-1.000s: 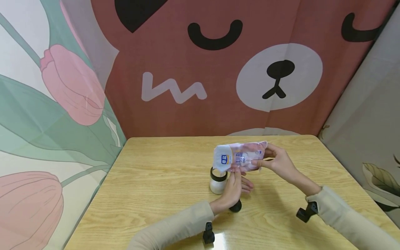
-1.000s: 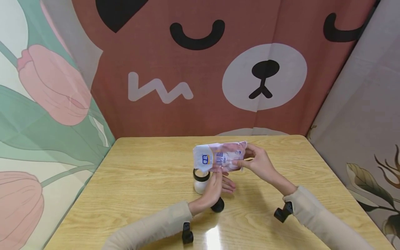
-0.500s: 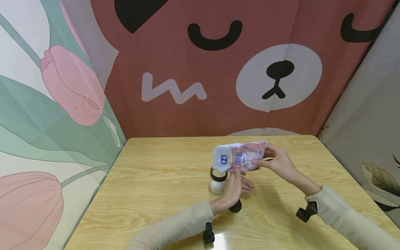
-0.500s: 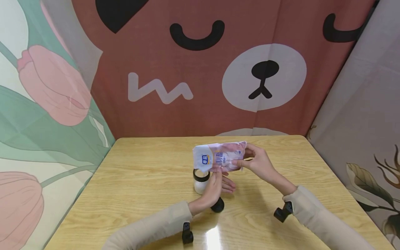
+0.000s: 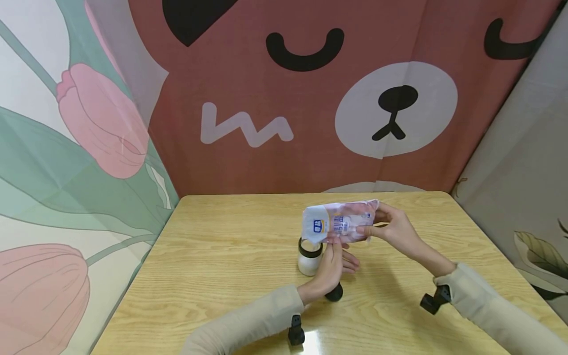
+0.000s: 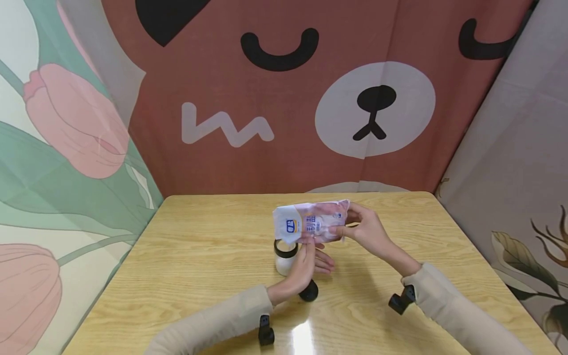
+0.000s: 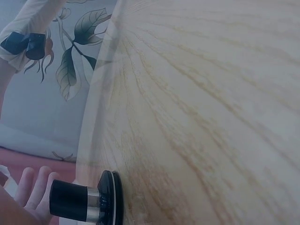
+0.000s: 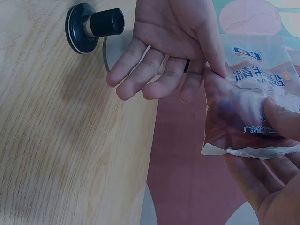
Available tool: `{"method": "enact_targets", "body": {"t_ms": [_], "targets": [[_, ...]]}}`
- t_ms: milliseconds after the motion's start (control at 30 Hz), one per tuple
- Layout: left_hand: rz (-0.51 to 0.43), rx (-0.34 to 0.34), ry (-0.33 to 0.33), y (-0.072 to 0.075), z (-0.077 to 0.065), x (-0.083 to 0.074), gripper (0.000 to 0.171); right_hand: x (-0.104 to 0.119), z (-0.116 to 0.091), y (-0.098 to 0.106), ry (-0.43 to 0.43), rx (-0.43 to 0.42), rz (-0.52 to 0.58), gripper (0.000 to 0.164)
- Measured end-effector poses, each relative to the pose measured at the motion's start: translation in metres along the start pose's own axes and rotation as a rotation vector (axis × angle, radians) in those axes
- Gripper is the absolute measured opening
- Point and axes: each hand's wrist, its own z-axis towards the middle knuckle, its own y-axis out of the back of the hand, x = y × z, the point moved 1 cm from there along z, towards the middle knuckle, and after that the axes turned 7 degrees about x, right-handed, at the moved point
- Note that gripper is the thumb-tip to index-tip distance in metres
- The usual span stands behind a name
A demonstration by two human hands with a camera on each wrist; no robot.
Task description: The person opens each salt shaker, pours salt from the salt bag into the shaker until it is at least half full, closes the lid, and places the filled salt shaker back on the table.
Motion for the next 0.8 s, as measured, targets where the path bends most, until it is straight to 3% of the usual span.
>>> {"method": "enact_targets", "body": {"t_ms": [800], "targets": [[0.003,-0.002,0.001,0.0000,0.0000,-0.0012,0.055,0.0013,-0.0001,-0.0005,0.016,0.008,0.014,0.037]]}}
